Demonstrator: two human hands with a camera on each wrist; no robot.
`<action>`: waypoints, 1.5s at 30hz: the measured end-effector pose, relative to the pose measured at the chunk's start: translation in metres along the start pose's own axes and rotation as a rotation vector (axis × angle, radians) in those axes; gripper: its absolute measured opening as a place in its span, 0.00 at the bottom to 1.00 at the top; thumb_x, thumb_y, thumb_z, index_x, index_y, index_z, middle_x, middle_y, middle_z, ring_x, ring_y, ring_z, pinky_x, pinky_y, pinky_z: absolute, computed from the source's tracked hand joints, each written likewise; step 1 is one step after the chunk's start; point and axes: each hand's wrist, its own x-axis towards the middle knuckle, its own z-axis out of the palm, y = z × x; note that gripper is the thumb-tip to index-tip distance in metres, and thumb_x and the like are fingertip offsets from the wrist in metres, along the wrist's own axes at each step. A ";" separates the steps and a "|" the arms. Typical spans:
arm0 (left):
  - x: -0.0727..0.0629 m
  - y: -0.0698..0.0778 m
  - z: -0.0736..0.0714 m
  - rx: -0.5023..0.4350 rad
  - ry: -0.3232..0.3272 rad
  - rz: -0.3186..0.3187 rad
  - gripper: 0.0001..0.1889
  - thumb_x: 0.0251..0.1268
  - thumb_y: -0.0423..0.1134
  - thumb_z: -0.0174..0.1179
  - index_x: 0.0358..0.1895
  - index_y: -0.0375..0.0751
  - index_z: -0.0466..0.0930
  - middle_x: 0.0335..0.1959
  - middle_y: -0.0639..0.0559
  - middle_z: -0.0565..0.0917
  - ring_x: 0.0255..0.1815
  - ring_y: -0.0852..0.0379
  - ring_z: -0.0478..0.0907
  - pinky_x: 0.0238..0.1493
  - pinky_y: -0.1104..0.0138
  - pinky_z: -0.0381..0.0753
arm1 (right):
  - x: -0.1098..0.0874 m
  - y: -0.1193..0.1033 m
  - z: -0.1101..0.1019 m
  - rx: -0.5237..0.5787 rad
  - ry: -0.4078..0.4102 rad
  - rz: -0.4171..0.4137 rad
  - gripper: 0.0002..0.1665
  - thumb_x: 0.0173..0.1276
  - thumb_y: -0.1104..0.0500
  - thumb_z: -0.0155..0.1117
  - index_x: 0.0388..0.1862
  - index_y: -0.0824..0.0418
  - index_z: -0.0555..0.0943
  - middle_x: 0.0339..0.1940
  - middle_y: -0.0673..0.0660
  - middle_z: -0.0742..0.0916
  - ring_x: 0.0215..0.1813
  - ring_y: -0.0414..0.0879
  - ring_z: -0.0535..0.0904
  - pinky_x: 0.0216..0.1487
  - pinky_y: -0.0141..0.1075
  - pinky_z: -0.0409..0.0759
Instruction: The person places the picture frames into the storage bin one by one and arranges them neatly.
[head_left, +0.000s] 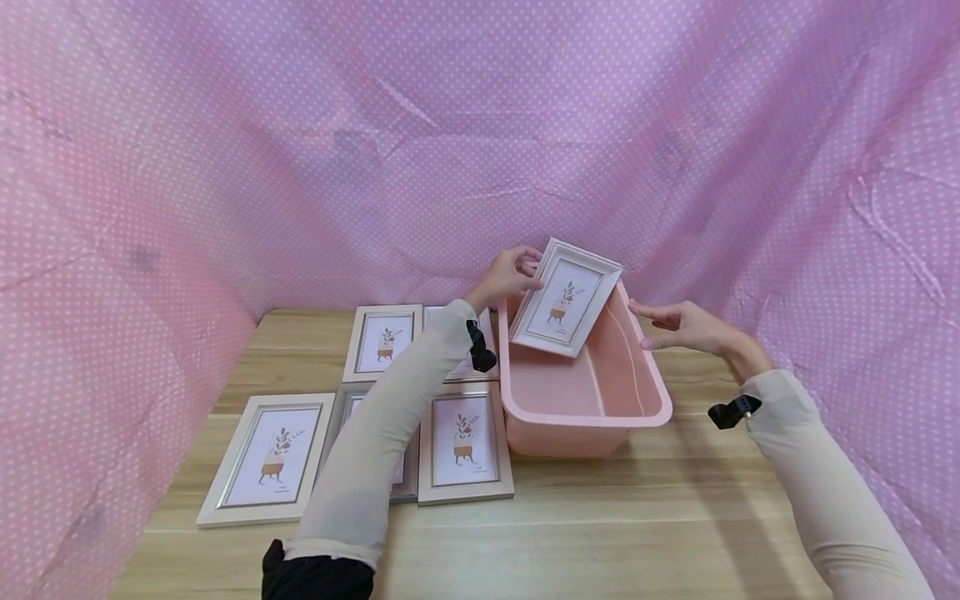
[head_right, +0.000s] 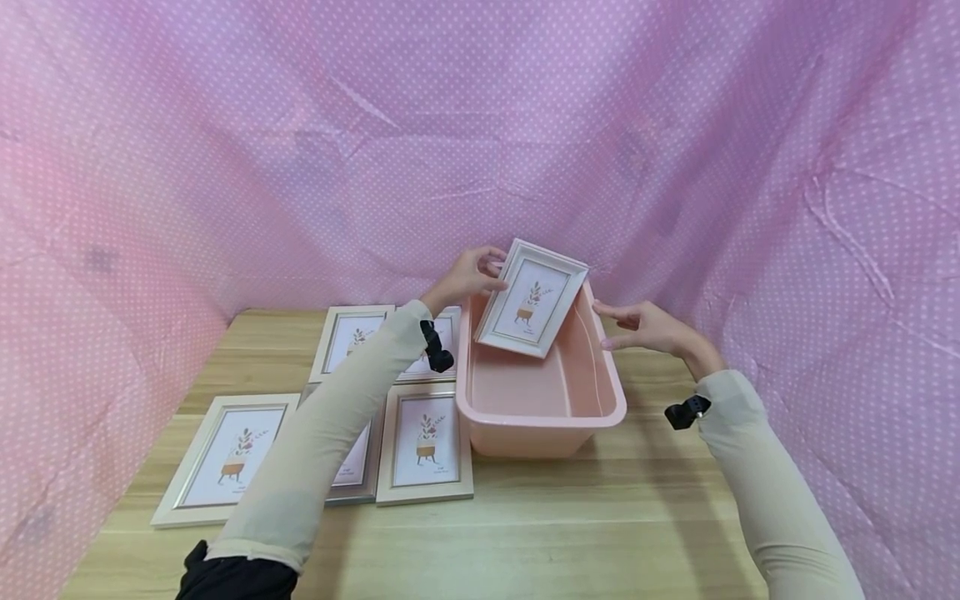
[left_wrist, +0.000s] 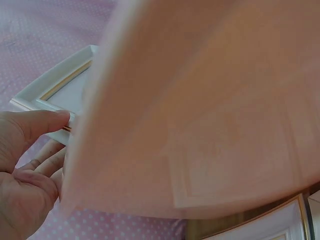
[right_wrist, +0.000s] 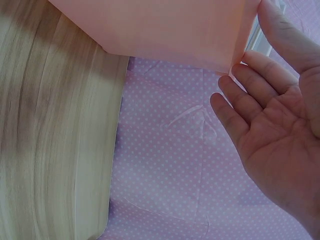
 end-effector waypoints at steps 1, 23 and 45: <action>0.000 0.000 0.000 0.011 -0.004 -0.008 0.25 0.59 0.23 0.68 0.61 0.34 0.76 0.46 0.35 0.85 0.41 0.53 0.82 0.41 0.62 0.90 | 0.000 0.000 0.000 -0.006 0.001 0.002 0.43 0.65 0.60 0.74 0.76 0.66 0.67 0.80 0.65 0.64 0.77 0.66 0.62 0.70 0.20 0.67; 0.007 0.009 -0.005 0.235 0.079 0.069 0.22 0.64 0.29 0.68 0.62 0.32 0.80 0.51 0.37 0.86 0.53 0.46 0.84 0.53 0.65 0.87 | 0.001 0.001 0.003 -0.009 0.003 0.013 0.42 0.66 0.60 0.73 0.76 0.66 0.67 0.79 0.65 0.65 0.76 0.67 0.64 0.75 0.46 0.65; 0.015 -0.004 -0.025 0.103 0.012 0.013 0.15 0.60 0.26 0.70 0.51 0.35 0.88 0.41 0.38 0.89 0.33 0.56 0.84 0.44 0.61 0.90 | 0.002 0.003 0.001 -0.016 0.014 0.011 0.43 0.66 0.57 0.74 0.77 0.64 0.67 0.79 0.64 0.65 0.77 0.66 0.64 0.64 0.13 0.65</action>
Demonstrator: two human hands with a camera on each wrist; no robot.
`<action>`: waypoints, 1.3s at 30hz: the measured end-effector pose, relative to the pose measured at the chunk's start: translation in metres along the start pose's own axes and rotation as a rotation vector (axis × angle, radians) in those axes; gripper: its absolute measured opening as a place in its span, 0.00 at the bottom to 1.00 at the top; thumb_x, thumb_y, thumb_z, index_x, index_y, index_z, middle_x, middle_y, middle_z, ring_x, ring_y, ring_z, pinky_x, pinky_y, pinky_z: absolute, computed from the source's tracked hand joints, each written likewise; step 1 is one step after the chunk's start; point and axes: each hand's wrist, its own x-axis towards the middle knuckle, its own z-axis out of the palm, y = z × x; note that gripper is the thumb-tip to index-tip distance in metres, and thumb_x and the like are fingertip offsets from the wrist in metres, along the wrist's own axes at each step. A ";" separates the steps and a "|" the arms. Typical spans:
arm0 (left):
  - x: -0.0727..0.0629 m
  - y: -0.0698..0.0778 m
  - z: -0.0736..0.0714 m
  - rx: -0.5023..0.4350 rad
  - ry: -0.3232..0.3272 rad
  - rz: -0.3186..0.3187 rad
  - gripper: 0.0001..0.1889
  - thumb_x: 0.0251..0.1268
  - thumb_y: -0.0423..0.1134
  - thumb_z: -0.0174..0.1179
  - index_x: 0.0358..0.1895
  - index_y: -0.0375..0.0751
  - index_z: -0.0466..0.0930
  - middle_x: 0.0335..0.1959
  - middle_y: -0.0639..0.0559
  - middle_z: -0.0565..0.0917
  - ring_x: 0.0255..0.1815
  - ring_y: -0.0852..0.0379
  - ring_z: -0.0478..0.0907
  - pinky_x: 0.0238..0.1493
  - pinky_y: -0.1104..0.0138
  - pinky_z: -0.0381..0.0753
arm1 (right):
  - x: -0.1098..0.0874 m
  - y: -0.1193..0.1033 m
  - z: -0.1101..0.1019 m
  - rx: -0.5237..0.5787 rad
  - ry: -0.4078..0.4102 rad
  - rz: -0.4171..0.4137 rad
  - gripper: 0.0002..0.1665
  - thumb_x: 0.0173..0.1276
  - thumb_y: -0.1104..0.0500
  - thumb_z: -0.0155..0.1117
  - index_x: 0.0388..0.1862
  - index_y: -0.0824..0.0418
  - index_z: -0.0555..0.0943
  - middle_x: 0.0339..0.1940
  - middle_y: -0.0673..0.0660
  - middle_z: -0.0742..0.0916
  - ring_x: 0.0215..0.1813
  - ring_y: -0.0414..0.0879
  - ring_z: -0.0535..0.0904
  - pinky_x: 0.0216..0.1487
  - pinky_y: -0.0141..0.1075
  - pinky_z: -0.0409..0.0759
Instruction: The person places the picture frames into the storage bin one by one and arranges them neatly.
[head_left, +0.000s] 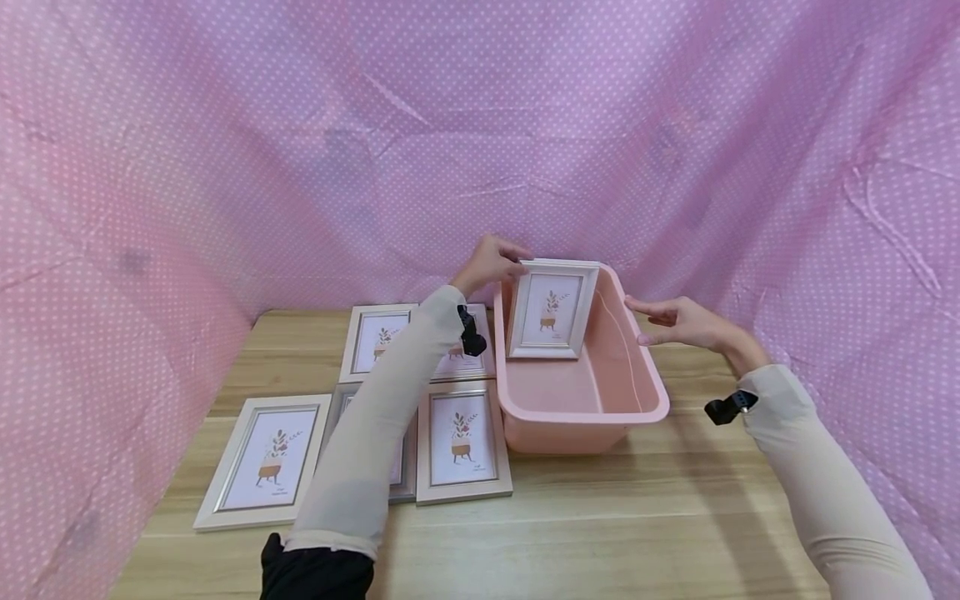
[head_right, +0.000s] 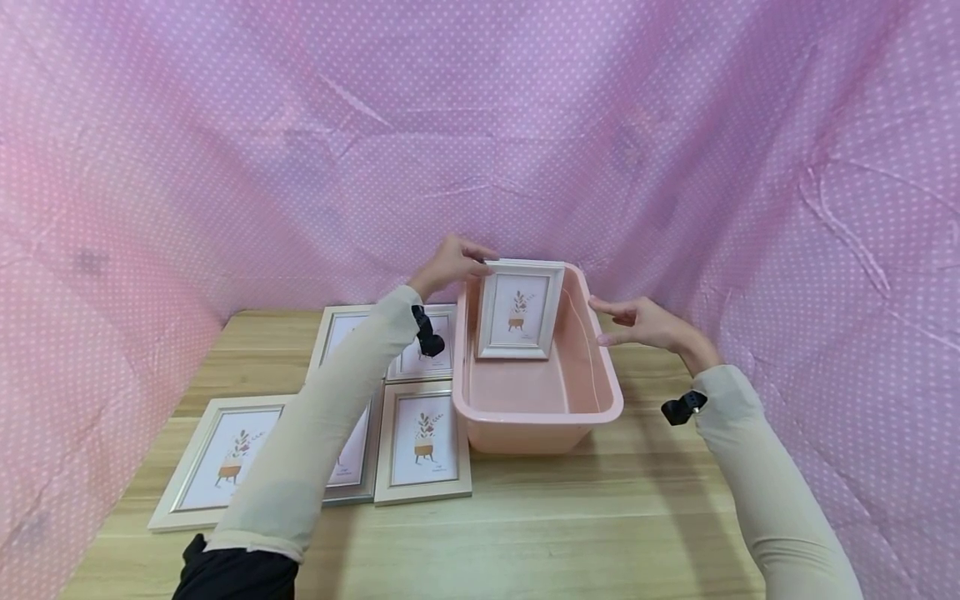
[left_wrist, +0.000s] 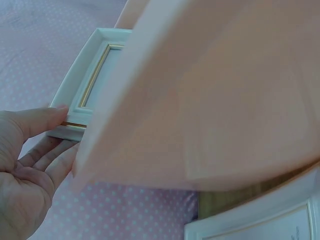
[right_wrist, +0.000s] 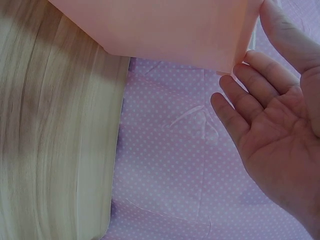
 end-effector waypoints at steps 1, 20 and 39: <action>0.001 -0.001 0.002 -0.010 -0.004 0.003 0.14 0.61 0.27 0.69 0.51 0.35 0.88 0.41 0.39 0.89 0.33 0.56 0.84 0.46 0.58 0.90 | 0.000 0.000 0.000 -0.002 0.000 0.000 0.43 0.66 0.57 0.74 0.77 0.64 0.67 0.80 0.64 0.65 0.77 0.66 0.64 0.64 0.13 0.65; 0.008 0.015 0.010 0.193 -0.048 -0.008 0.17 0.64 0.25 0.64 0.55 0.34 0.86 0.57 0.41 0.87 0.57 0.48 0.84 0.60 0.65 0.84 | -0.001 0.000 0.000 0.011 0.007 0.006 0.43 0.67 0.58 0.73 0.77 0.62 0.67 0.80 0.64 0.65 0.77 0.64 0.64 0.67 0.16 0.67; -0.004 0.024 -0.008 0.118 0.003 0.028 0.19 0.68 0.28 0.63 0.61 0.34 0.81 0.59 0.38 0.85 0.58 0.46 0.83 0.60 0.66 0.84 | 0.000 0.002 0.001 0.029 -0.002 0.004 0.43 0.67 0.57 0.74 0.77 0.62 0.66 0.80 0.62 0.65 0.77 0.64 0.63 0.62 0.11 0.65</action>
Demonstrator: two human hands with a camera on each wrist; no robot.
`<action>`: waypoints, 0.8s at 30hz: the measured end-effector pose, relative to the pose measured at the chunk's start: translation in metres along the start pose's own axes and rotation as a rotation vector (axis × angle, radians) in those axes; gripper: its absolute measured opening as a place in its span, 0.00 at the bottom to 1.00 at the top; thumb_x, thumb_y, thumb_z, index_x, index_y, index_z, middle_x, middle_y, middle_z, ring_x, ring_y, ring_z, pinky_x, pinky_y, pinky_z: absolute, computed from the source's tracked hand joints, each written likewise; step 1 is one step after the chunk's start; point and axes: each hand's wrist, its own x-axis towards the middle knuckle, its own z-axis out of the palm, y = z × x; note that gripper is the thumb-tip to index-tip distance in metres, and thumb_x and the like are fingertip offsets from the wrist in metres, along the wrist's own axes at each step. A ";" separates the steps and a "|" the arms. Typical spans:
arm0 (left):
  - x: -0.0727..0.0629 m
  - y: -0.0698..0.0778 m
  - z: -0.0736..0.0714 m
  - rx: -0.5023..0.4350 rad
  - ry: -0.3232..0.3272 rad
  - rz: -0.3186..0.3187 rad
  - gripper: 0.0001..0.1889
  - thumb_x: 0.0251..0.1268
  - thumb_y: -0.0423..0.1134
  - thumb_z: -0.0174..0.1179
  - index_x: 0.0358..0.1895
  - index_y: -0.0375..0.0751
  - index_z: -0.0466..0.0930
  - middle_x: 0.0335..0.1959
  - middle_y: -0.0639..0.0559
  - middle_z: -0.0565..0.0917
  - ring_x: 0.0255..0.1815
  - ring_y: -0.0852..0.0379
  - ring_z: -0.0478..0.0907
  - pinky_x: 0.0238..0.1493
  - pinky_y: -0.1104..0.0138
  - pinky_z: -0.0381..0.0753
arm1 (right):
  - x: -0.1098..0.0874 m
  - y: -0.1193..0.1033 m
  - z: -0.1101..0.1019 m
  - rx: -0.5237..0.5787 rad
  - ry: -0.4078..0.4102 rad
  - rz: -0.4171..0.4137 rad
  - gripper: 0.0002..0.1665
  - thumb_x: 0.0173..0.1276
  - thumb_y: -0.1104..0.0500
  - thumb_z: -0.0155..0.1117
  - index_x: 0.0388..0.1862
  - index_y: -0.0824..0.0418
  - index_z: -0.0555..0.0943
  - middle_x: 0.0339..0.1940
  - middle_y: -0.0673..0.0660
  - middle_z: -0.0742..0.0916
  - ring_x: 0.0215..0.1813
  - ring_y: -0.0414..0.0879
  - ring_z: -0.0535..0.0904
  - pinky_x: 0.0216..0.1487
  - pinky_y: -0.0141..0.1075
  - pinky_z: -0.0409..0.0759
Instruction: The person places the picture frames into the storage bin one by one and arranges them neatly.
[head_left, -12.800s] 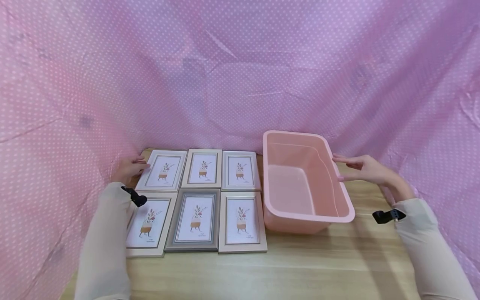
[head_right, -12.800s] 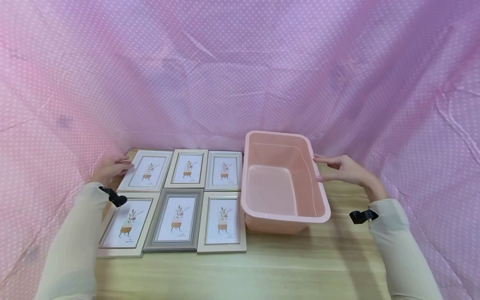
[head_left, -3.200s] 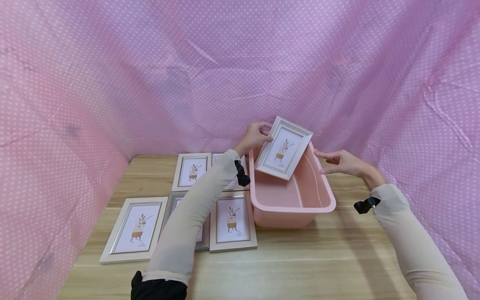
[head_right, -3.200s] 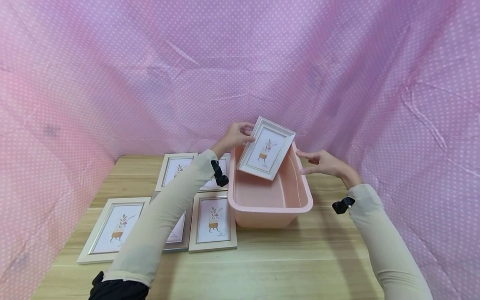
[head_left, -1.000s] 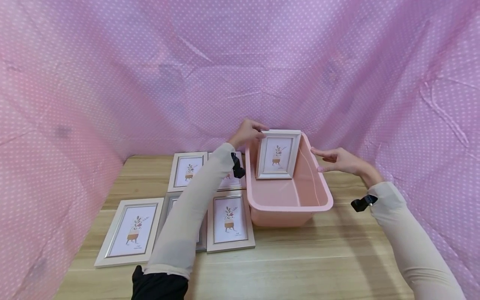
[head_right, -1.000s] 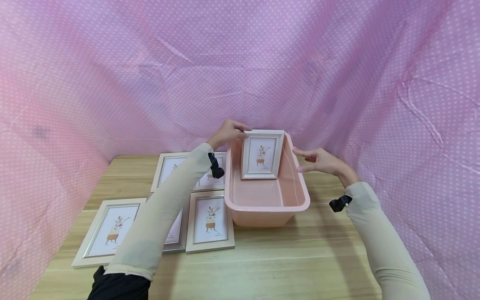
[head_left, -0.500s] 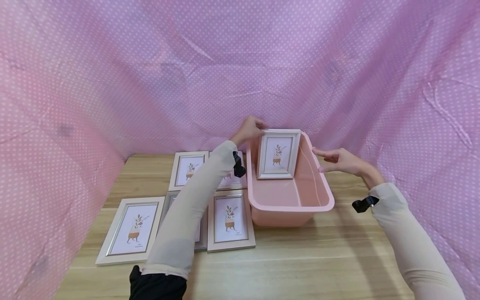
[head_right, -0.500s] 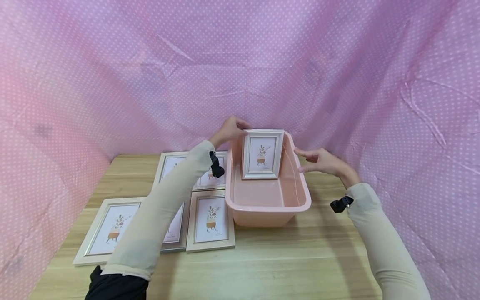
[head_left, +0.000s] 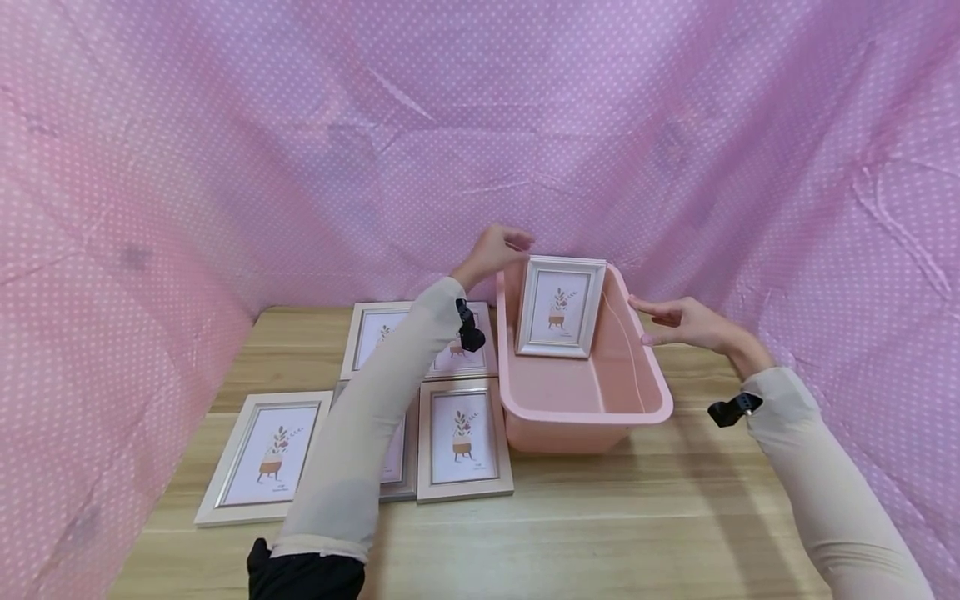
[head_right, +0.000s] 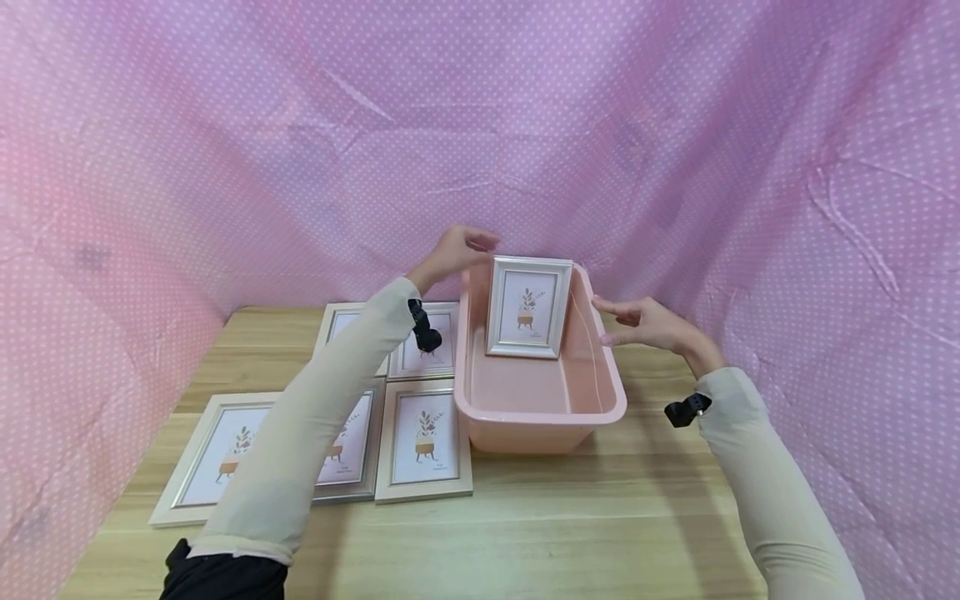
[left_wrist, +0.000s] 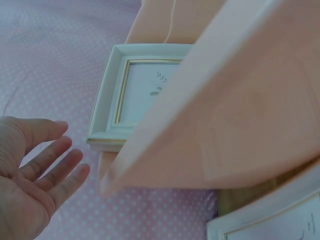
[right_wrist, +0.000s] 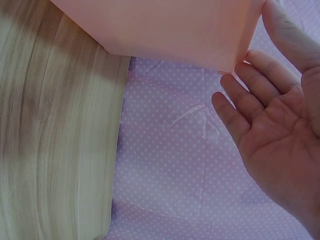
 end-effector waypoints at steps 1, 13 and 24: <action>-0.002 0.000 -0.002 -0.001 0.003 0.003 0.19 0.67 0.28 0.63 0.61 0.34 0.81 0.58 0.38 0.85 0.56 0.46 0.84 0.58 0.66 0.85 | 0.000 0.000 0.000 0.002 0.001 -0.002 0.43 0.66 0.57 0.74 0.77 0.62 0.66 0.80 0.62 0.65 0.77 0.63 0.63 0.62 0.11 0.65; -0.024 -0.027 -0.035 -0.015 0.023 -0.034 0.21 0.67 0.30 0.64 0.63 0.33 0.80 0.58 0.36 0.84 0.54 0.44 0.83 0.59 0.54 0.85 | 0.000 -0.003 -0.002 -0.035 0.021 -0.003 0.42 0.65 0.59 0.75 0.76 0.63 0.68 0.78 0.63 0.67 0.76 0.63 0.64 0.62 0.11 0.65; -0.073 -0.088 -0.093 0.032 0.050 -0.180 0.21 0.70 0.31 0.61 0.64 0.29 0.77 0.60 0.33 0.82 0.59 0.41 0.81 0.63 0.50 0.82 | 0.004 -0.006 0.000 -0.083 0.050 0.007 0.41 0.63 0.59 0.77 0.73 0.62 0.71 0.76 0.62 0.71 0.75 0.61 0.66 0.60 0.11 0.65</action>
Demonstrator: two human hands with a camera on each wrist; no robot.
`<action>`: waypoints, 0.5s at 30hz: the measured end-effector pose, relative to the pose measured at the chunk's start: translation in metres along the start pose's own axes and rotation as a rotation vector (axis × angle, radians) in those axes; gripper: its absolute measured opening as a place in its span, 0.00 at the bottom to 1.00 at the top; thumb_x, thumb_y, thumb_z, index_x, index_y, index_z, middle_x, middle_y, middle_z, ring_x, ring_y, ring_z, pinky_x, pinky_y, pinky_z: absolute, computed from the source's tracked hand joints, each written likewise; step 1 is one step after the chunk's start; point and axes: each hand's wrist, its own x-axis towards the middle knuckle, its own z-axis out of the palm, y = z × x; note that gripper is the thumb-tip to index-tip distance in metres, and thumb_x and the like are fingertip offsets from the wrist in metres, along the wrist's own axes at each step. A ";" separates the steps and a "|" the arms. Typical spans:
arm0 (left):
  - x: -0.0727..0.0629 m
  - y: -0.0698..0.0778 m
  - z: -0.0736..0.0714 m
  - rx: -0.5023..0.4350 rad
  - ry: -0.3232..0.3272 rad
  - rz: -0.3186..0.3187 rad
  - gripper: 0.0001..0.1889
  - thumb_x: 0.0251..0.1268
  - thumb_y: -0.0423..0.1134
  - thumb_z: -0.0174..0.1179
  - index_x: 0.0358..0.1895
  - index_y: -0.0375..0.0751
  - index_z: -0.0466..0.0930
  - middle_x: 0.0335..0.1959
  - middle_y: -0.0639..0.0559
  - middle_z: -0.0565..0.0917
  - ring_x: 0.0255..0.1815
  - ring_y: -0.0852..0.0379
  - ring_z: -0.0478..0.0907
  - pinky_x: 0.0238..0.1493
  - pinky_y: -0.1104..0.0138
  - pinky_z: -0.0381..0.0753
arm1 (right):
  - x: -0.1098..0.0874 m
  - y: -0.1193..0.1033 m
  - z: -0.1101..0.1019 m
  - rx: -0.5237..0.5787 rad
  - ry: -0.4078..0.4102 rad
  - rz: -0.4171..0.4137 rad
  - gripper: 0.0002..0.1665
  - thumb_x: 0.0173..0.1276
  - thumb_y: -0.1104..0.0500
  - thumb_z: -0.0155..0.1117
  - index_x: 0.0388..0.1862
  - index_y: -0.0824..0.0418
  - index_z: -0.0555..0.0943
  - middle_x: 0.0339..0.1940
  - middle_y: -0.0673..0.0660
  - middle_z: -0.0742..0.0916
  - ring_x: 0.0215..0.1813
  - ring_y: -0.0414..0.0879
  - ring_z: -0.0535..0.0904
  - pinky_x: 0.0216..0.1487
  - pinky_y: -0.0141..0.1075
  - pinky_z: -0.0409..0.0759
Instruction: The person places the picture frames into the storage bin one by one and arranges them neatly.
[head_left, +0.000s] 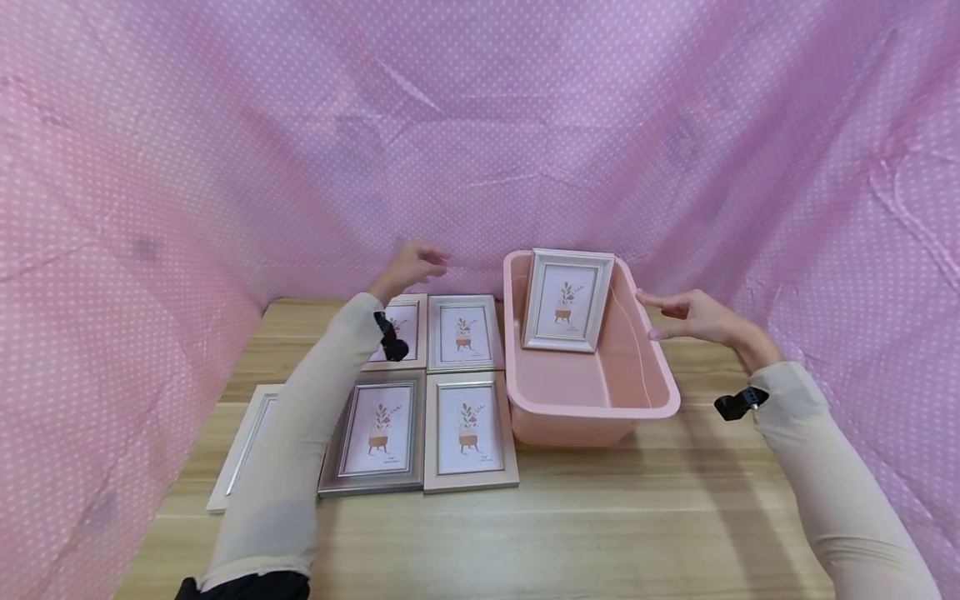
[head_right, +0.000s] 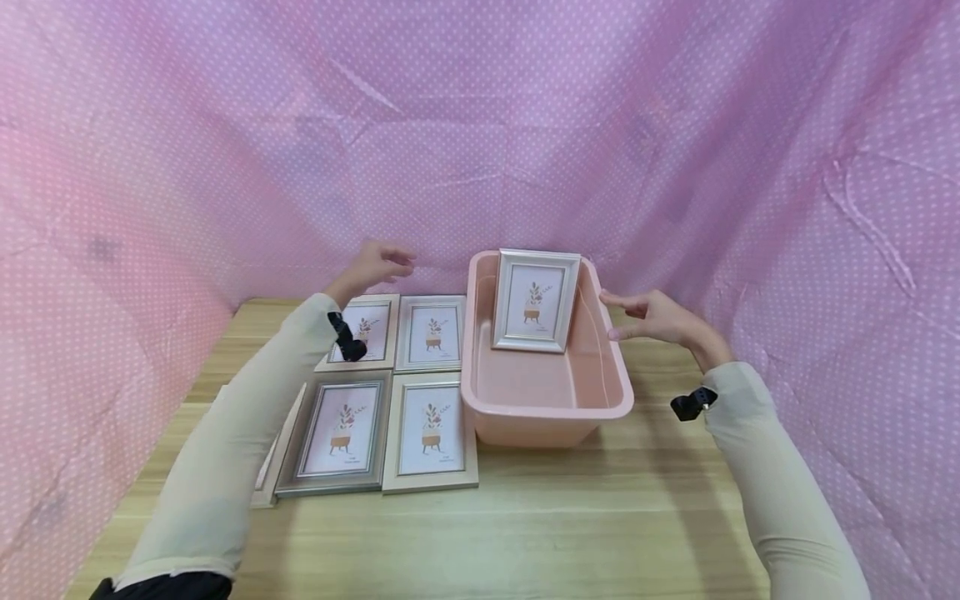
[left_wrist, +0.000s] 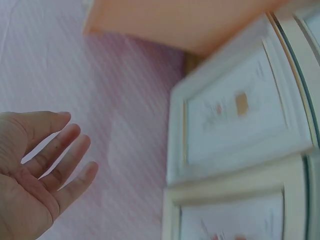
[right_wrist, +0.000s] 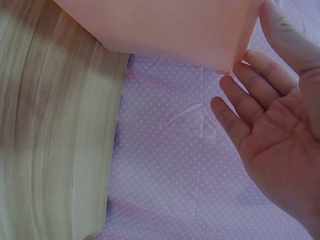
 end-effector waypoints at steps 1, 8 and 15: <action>-0.003 -0.006 -0.004 0.003 -0.005 -0.012 0.21 0.71 0.31 0.61 0.64 0.28 0.76 0.60 0.32 0.82 0.59 0.40 0.81 0.63 0.50 0.83 | 0.000 0.000 -0.001 -0.011 -0.003 0.001 0.41 0.63 0.58 0.77 0.74 0.62 0.71 0.76 0.62 0.71 0.75 0.62 0.66 0.59 0.10 0.65; -0.029 -0.044 -0.031 0.053 -0.015 -0.095 0.22 0.73 0.31 0.59 0.67 0.27 0.73 0.63 0.28 0.79 0.61 0.36 0.79 0.60 0.52 0.83 | -0.002 0.001 -0.002 -0.031 -0.010 0.004 0.42 0.63 0.55 0.77 0.74 0.61 0.71 0.76 0.62 0.70 0.75 0.63 0.67 0.60 0.09 0.63; -0.054 -0.078 -0.047 0.000 0.081 -0.218 0.29 0.73 0.32 0.58 0.73 0.27 0.65 0.71 0.27 0.70 0.71 0.34 0.69 0.74 0.45 0.71 | -0.001 0.002 -0.001 0.017 -0.016 -0.015 0.42 0.63 0.59 0.76 0.74 0.64 0.70 0.76 0.63 0.69 0.74 0.66 0.68 0.64 0.14 0.66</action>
